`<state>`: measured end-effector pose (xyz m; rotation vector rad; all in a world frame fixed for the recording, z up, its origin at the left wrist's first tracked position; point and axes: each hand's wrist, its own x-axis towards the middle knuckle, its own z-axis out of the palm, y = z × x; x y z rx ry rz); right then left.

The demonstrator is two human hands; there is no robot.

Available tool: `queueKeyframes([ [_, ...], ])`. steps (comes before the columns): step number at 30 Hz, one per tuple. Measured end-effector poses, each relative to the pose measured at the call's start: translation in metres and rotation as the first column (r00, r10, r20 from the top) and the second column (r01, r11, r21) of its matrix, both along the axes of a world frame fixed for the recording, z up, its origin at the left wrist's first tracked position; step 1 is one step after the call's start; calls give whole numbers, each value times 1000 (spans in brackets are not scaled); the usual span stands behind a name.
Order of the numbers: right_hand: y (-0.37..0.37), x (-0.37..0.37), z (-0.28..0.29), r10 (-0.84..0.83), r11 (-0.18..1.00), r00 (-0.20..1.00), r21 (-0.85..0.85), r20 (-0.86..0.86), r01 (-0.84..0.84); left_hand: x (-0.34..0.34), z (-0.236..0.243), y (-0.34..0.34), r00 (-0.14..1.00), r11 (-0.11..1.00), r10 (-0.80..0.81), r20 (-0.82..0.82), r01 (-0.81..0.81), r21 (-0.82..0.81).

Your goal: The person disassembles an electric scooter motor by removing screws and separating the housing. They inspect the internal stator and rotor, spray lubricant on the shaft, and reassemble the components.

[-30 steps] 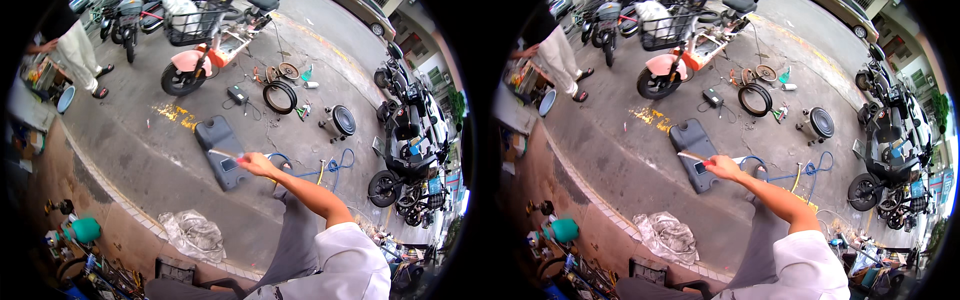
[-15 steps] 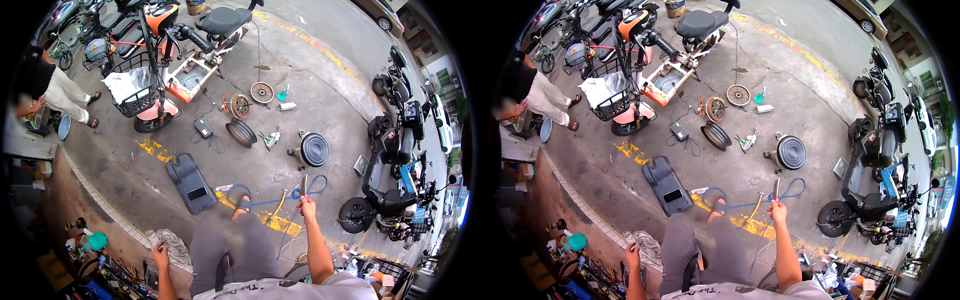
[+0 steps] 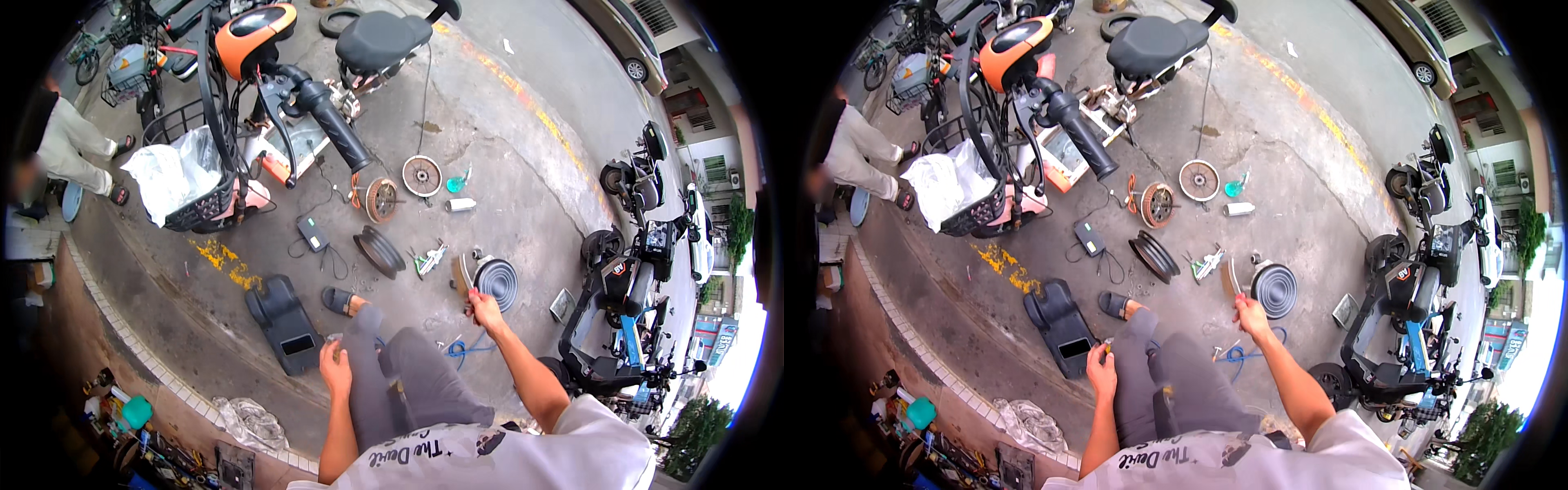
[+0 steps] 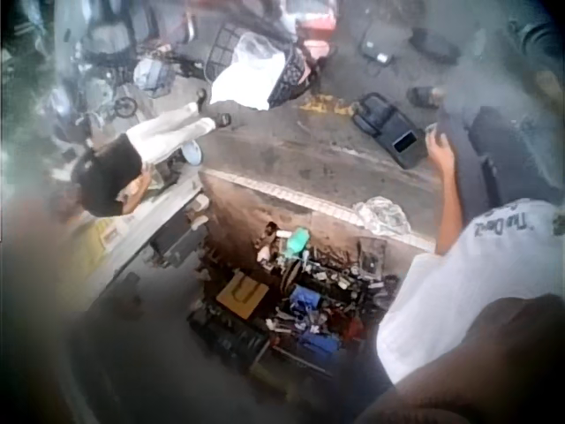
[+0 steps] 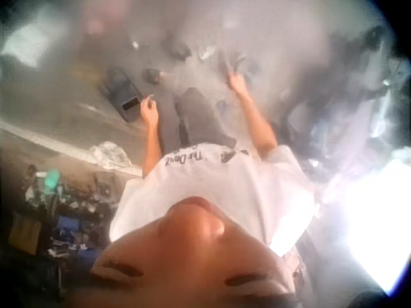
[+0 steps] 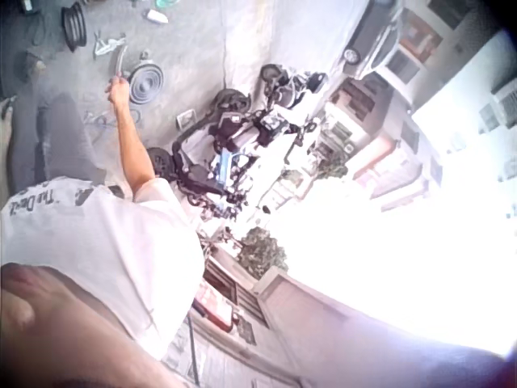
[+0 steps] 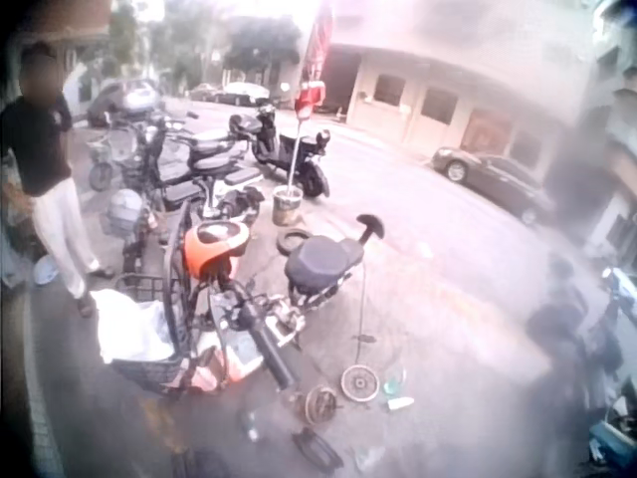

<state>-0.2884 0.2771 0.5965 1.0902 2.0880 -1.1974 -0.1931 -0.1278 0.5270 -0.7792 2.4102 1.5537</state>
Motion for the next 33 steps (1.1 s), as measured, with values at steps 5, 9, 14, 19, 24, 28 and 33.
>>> queueKeyframes([
  [5, -12, -109, 2, 272, 960, 962, 69, -28, -270, 4, -15, -3, 980, 981, 189, 59, -191, 33],
  [9, 2, -176, 25, 369, 927, 929, 86, -18, -366, -2, -39, -1, 972, 974, 225, 73, -226, 16],
  [14, 40, -235, -4, 513, 856, 857, 98, -49, -507, -74, -54, 31, 956, 955, 292, 22, -290, -64],
  [19, 98, -287, -134, 648, 761, 760, 77, -55, -644, -148, -82, 108, 906, 908, 402, -130, -413, -69],
  [24, 138, -342, -281, 700, 700, 697, -42, -153, -713, -206, -164, 265, 932, 928, 361, -4, -360, -95],
  [28, 172, -356, -347, 657, 745, 739, -22, -151, -667, -189, -305, 461, 796, 872, -487, 358, 422, 249],
  [33, 207, -367, -311, 668, 700, 735, -239, -115, -674, -159, -382, 605, 425, 450, -886, 185, 693, 563],
])
